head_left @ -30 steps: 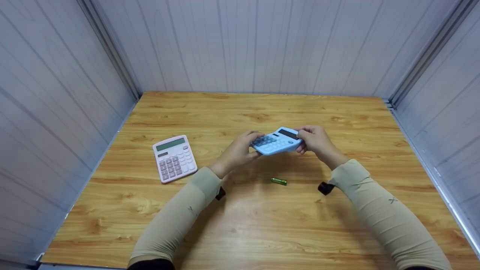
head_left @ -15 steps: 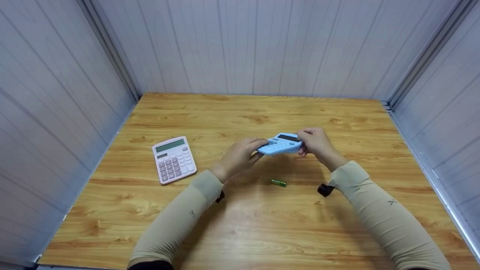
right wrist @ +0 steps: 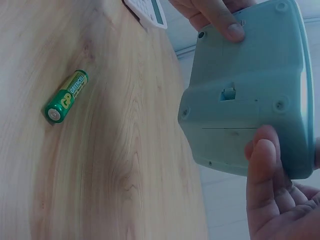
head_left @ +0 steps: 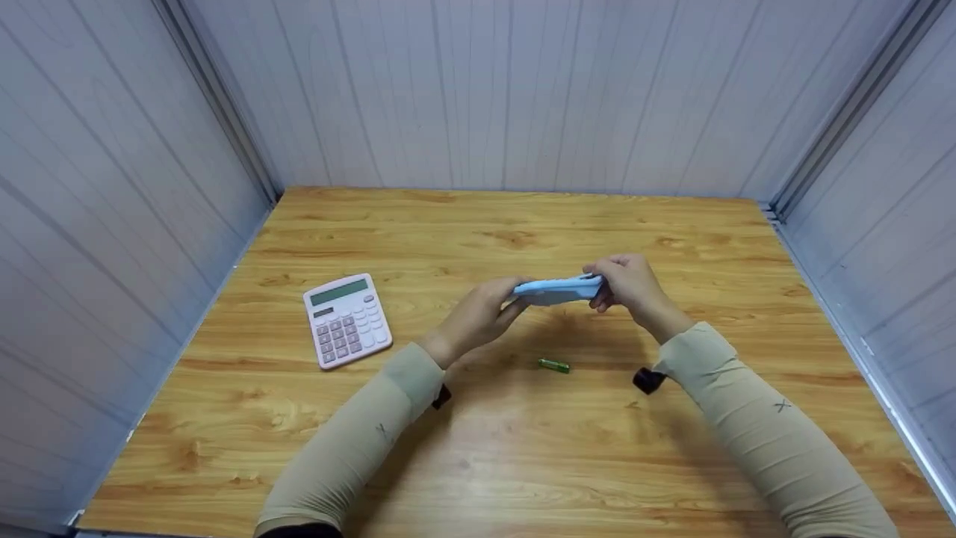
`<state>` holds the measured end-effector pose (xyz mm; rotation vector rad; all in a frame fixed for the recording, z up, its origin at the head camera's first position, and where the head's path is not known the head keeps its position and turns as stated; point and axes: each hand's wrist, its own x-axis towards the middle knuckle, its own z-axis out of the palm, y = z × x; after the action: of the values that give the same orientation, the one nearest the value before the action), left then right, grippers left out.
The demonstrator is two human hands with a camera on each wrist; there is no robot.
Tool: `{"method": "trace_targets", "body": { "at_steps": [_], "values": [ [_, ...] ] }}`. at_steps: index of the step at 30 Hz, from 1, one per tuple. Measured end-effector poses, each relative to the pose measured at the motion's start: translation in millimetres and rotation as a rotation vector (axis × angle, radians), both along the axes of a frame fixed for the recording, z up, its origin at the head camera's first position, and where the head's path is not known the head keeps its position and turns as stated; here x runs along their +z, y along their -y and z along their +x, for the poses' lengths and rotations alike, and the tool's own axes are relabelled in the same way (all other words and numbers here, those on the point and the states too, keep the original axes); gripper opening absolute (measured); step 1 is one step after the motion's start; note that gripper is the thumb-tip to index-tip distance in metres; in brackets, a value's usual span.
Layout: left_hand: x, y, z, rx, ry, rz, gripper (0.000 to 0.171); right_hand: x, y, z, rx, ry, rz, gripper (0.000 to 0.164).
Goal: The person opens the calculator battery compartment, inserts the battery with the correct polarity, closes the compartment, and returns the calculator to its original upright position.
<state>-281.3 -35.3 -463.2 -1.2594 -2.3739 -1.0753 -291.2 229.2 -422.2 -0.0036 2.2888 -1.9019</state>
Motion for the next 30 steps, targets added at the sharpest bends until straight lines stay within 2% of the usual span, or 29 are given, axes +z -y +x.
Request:
{"method": "trace_targets", "body": {
  "at_steps": [6, 10, 13, 18, 25, 30],
  "values": [
    [-0.9, -1.0, 1.2, -0.049, 0.147, 0.123, 0.029, 1.7, -2.0, 2.3, 0.001, -0.025, 0.029, 0.029],
    [-2.0, -0.5, -0.1, -0.085, 0.249, 0.232, 0.033, 5.4, -3.8, 5.2, -0.001, -0.072, 0.072, 0.041],
    [-1.5, -0.1, -0.4, -0.085, 0.304, 0.29, 0.036, 7.4, -5.0, 6.2, -0.02, -0.105, 0.079, 0.05],
    [1.7, -0.2, 0.1, -0.061, 0.386, 0.365, 0.036, 7.8, -5.6, 4.7, -0.025, -0.135, 0.006, 0.051],
    [8.4, -1.9, -0.4, -0.035, 0.524, 0.469, 0.036, 5.1, -0.2, 7.5, 0.03, -0.227, -0.116, 0.038],
    [12.5, -0.7, -0.4, -0.046, 0.627, 0.53, 0.039, 6.6, 4.1, 13.2, 0.053, -0.262, -0.139, 0.044]
  ]
}}
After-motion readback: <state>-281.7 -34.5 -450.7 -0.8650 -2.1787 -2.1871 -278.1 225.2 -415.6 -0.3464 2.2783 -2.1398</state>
